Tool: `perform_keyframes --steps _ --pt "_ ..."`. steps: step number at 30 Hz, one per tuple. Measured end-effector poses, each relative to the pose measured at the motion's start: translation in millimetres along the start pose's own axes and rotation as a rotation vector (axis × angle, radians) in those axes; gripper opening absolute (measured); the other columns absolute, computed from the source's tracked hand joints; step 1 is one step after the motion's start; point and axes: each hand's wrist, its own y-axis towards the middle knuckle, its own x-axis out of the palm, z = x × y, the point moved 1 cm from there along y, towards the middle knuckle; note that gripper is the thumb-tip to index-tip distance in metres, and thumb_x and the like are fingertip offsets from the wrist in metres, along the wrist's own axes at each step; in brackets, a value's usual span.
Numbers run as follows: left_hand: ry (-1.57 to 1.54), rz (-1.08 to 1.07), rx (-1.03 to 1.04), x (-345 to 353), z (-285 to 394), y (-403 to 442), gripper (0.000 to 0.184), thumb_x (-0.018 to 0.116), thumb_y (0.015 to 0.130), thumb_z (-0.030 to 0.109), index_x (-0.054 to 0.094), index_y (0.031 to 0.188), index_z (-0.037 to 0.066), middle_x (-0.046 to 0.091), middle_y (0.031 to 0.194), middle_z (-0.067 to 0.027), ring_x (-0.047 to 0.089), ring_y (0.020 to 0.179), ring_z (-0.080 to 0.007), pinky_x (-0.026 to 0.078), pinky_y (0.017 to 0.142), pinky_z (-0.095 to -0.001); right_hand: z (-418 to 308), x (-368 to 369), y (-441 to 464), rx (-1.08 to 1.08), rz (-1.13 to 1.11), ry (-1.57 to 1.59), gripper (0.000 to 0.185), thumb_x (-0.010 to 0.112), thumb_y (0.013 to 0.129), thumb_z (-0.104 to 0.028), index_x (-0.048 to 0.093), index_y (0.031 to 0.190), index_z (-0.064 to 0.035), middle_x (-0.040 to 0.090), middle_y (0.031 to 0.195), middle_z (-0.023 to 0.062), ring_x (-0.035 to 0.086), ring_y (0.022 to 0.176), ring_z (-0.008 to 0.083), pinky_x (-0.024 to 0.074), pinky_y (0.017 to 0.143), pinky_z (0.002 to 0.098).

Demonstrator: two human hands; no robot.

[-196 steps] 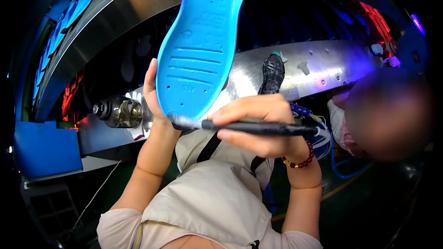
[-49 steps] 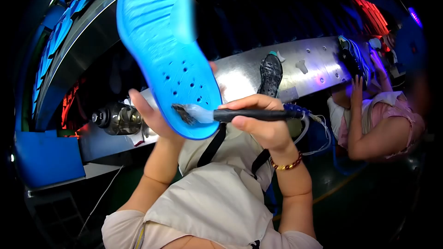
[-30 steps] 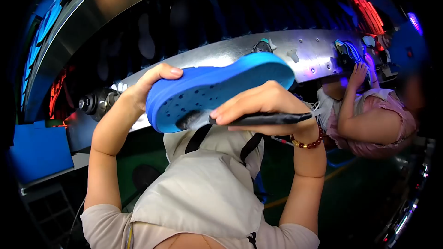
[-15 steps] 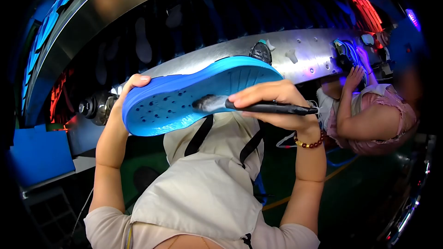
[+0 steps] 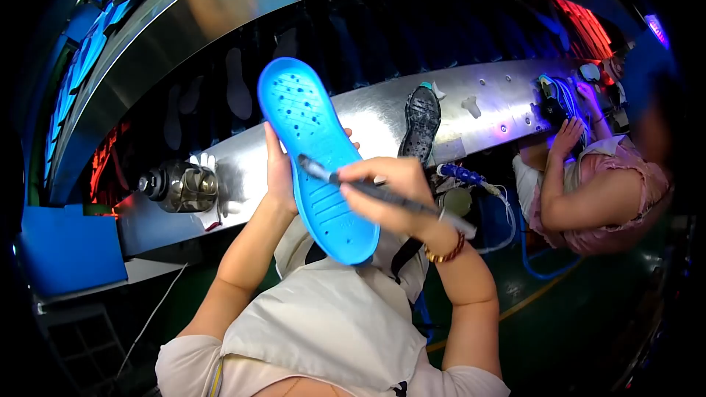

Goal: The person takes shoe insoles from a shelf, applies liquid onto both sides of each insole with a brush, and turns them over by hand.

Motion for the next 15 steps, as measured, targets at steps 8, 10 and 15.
perform_keyframes --steps 8,10,15 --pt "-0.01 -0.072 0.102 19 7 -7 0.092 0.015 0.073 0.076 0.035 0.126 0.003 0.049 0.114 -0.0174 0.05 0.104 -0.0303 0.043 0.088 -0.0448 -32 -17 3 0.123 0.036 0.079 0.011 0.065 0.067 -0.001 0.063 0.078 0.0018 0.065 0.08 0.0143 0.064 0.072 0.0205 0.0505 0.066 0.0275" --pt "0.013 -0.017 0.128 26 8 -2 0.094 0.016 0.072 0.077 0.034 0.126 0.003 0.049 0.113 -0.0178 0.051 0.103 -0.031 0.042 0.088 -0.0447 -32 -12 9 0.067 0.039 -0.004 0.012 0.063 0.069 0.001 0.063 0.081 0.0022 0.064 0.083 0.0152 0.063 0.076 0.0197 0.0498 0.067 0.0275" --pt "0.085 0.049 0.335 26 39 -7 0.09 0.02 0.073 0.076 0.034 0.127 0.005 0.046 0.117 -0.0201 0.045 0.107 -0.0391 0.037 0.091 -0.051 -36 -18 -3 -0.081 -0.165 0.133 0.021 0.068 0.061 0.003 0.064 0.082 0.0014 0.064 0.085 0.0153 0.063 0.081 0.0252 0.0501 0.073 0.0315"
